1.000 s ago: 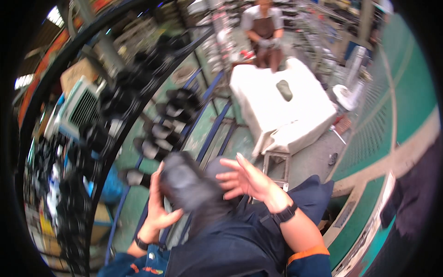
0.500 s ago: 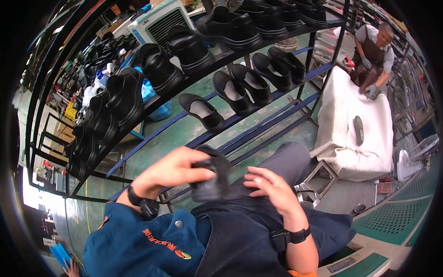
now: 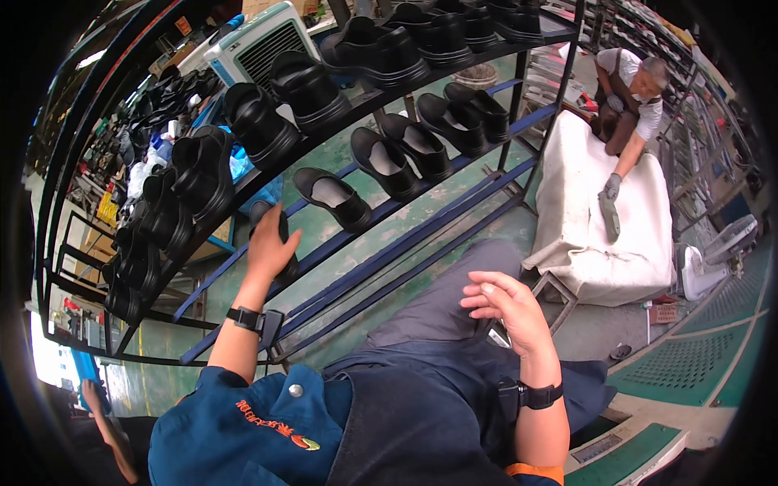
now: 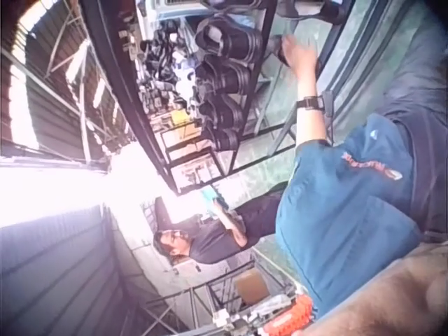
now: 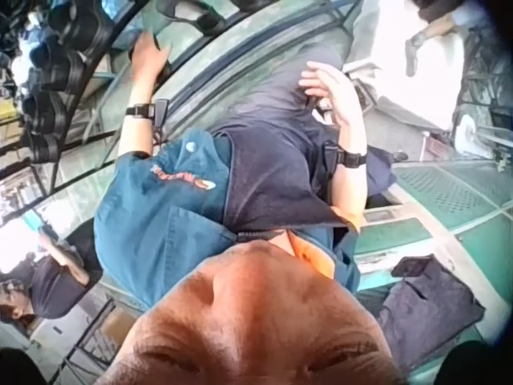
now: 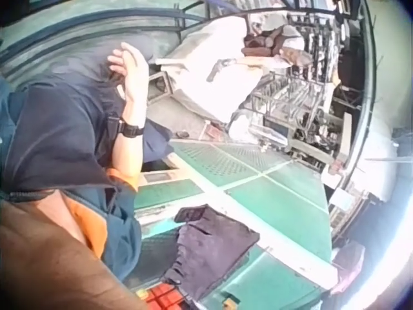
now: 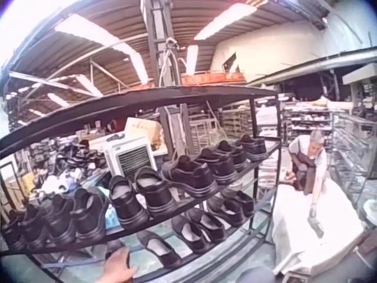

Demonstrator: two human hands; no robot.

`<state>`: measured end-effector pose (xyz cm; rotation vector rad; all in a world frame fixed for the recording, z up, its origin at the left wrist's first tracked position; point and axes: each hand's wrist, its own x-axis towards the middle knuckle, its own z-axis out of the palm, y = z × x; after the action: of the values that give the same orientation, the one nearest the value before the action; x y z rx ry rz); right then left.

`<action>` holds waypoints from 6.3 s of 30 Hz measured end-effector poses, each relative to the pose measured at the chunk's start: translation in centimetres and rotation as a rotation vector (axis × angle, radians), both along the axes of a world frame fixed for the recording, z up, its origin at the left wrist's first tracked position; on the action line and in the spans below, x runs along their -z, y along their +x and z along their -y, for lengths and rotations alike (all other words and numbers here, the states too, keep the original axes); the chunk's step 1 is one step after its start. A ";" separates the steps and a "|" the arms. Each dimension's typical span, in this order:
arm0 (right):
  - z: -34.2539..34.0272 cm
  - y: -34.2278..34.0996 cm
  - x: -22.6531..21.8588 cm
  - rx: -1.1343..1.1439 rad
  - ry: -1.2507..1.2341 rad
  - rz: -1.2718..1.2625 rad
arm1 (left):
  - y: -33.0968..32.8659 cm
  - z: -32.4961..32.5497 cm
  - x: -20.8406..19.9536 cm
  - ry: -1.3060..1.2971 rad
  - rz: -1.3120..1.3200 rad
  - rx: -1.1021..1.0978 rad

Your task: Placing shoe insoles and passing shoes into a processing machine.

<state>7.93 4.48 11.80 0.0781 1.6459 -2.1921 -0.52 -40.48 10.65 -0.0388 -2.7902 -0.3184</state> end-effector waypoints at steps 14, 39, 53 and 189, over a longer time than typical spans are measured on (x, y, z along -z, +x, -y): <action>-14.9 7.8 -18.3 0.027 0.831 -0.396 | -11.0 -7.7 9.0 0.191 -0.384 0.306; -43.0 61.1 -6.9 1.689 1.444 0.702 | 0.2 -34.7 3.6 0.038 0.120 1.180; -47.7 55.5 -7.0 1.503 1.534 0.672 | 0.1 -35.3 3.7 0.036 0.118 1.171; -5.4 3.5 7.6 1.113 -0.222 -0.250 | 5.8 -26.6 1.9 1.416 1.702 0.350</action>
<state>11.40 9.83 4.19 0.8723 1.6638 -3.2776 5.28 -13.90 8.73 0.1499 -2.6470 -3.5658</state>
